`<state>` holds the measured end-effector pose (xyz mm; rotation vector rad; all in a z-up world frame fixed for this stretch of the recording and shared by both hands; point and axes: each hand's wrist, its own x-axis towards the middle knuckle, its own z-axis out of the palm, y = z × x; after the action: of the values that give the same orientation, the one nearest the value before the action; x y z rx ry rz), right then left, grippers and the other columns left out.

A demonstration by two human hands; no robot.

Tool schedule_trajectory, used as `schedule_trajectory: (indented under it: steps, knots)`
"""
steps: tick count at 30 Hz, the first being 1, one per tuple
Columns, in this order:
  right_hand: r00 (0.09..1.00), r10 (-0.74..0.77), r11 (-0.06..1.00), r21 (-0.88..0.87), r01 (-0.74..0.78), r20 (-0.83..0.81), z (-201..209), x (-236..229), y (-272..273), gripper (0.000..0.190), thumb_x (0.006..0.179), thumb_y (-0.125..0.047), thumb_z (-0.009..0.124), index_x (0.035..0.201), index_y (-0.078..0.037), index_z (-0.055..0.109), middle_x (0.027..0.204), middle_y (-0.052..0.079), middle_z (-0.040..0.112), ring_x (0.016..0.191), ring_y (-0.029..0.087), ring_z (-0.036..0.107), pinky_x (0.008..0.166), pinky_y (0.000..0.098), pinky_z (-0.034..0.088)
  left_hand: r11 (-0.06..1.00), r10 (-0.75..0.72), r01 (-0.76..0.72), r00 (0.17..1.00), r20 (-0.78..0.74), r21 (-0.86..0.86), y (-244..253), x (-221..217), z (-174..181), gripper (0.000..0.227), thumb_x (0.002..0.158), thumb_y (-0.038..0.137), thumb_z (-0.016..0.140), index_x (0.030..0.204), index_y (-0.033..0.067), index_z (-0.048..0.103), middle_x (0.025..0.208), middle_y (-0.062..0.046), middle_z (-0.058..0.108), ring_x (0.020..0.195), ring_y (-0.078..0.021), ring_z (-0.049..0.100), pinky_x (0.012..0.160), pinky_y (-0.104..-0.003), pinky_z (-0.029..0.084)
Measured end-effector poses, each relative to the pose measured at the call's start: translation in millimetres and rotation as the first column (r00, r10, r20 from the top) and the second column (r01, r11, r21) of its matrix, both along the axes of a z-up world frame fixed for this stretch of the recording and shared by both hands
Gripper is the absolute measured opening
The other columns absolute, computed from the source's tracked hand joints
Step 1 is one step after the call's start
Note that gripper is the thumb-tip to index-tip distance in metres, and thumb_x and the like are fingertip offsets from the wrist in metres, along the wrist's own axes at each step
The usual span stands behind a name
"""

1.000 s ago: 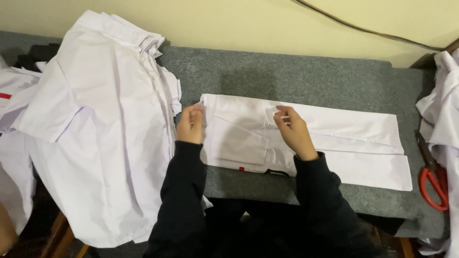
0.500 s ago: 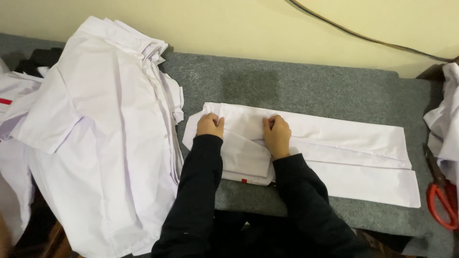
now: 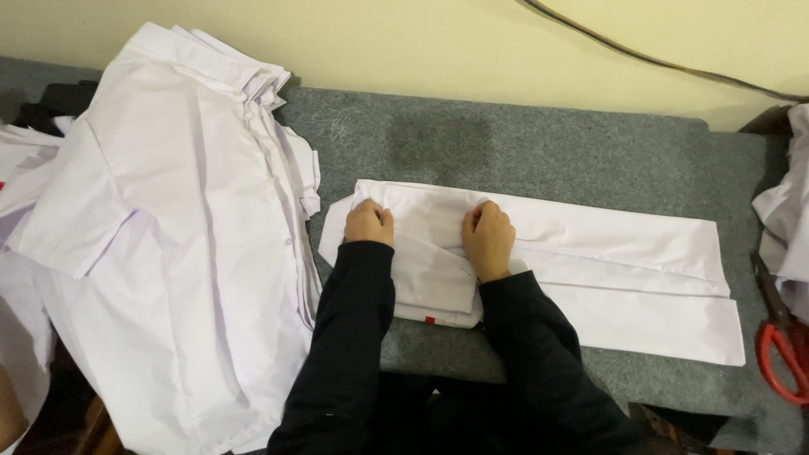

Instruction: Folding and trimming loose threads on white collared shirts on a work table.

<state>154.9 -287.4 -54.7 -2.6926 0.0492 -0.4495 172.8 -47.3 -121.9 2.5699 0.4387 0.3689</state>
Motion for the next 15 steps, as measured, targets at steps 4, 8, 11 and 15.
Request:
schedule_trajectory:
  steps: [4, 8, 11, 15]
  knots:
    - [0.993, 0.006, 0.987, 0.16, 0.013, -0.116, -6, 9, -6, 0.019, 0.097, -0.033, 0.066, 0.105, -0.019, 0.058, 0.079, -0.001, 0.067, 0.084, 0.027, 0.07, 0.078, 0.0446, 0.054, 0.993, -0.003, 0.008, 0.999, 0.045, -0.116, 2, -13, 35, 0.033, 0.094, 0.037, 0.068, 0.115, 0.0173, 0.052, 0.091, -0.006, 0.068, 0.094, -0.0313, 0.071, 0.084, -0.045, 0.059]
    - [0.992, 0.057, 0.981, 0.176, -0.077, 0.115, 26, -6, 8, 0.034, 0.099, -0.036, 0.067, 0.125, -0.016, 0.058, 0.108, 0.007, 0.063, 0.103, 0.035, 0.066, 0.085, 0.0543, 0.055, 0.966, -0.192, 0.107, 0.905, 0.379, 0.234, -14, -29, 77, 0.022, 0.103, 0.033, 0.056, 0.115, 0.0158, 0.064, 0.111, -0.006, 0.062, 0.1, -0.0317, 0.065, 0.084, -0.046, 0.055]
    - [0.861, 0.431, 0.872, 0.121, -0.474, 0.269, 46, -16, 39, 0.04, 0.103, -0.022, 0.056, 0.133, 0.004, 0.058, 0.128, 0.028, 0.061, 0.122, 0.048, 0.059, 0.102, 0.0553, 0.047, 0.853, -0.479, 0.373, 0.837, 0.266, 0.365, -46, -44, 96, 0.03, 0.106, 0.024, 0.052, 0.126, 0.0076, 0.067, 0.132, -0.014, 0.066, 0.132, -0.0343, 0.058, 0.117, -0.054, 0.036]
    - [0.862, 0.468, 0.879, -0.205, -0.432, 0.192, 1, -17, 54, 0.051, 0.107, -0.034, 0.048, 0.147, -0.003, 0.053, 0.145, 0.02, 0.056, 0.137, 0.037, 0.053, 0.111, 0.0573, 0.039, 0.832, -0.466, 0.479, 0.877, -0.117, 0.278, -37, -33, 42, 0.052, 0.105, 0.021, 0.044, 0.156, 0.0079, 0.041, 0.165, -0.009, 0.038, 0.153, -0.0291, 0.032, 0.129, -0.052, 0.015]
